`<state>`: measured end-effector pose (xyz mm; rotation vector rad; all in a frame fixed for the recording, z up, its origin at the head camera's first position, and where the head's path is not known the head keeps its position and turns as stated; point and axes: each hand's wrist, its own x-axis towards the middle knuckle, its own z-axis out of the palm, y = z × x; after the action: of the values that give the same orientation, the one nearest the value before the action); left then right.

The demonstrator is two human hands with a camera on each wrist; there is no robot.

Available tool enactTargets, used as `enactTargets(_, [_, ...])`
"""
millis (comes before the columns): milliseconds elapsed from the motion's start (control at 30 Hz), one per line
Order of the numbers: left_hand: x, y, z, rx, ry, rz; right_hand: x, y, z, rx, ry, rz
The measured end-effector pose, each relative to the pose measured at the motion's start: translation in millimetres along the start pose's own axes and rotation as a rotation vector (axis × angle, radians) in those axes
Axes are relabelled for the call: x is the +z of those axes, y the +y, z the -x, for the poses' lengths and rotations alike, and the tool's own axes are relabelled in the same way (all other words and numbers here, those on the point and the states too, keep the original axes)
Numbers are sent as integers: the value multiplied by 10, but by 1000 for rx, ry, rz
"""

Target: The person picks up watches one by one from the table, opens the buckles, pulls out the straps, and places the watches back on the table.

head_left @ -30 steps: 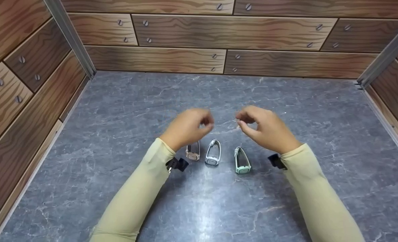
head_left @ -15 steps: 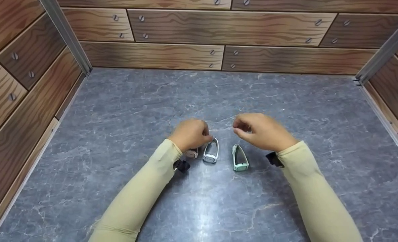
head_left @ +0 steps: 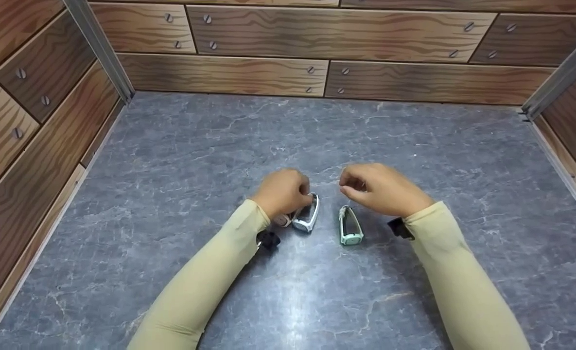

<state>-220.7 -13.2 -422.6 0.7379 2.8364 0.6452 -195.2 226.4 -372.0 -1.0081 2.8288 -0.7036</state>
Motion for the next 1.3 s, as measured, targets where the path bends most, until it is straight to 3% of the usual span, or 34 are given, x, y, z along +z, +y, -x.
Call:
enactTargets(233, [-13,44,-1,66,40,59,9,12,12,14,-19,-4])
enactTargets(500, [-20,44,-15,43,24,129,25,4,-7,16,-49,-12])
enactTargets(833, [-115,50,14,16,46,299,22,4,0,43,-67,-18])
enactTargets(1133, [-313,177,107,92,154,397,-9,-19,-6,60,81,-83])
enactTargets(1300, [-433,266,179,122,259,474,-39,-65,8,30,199,-137])
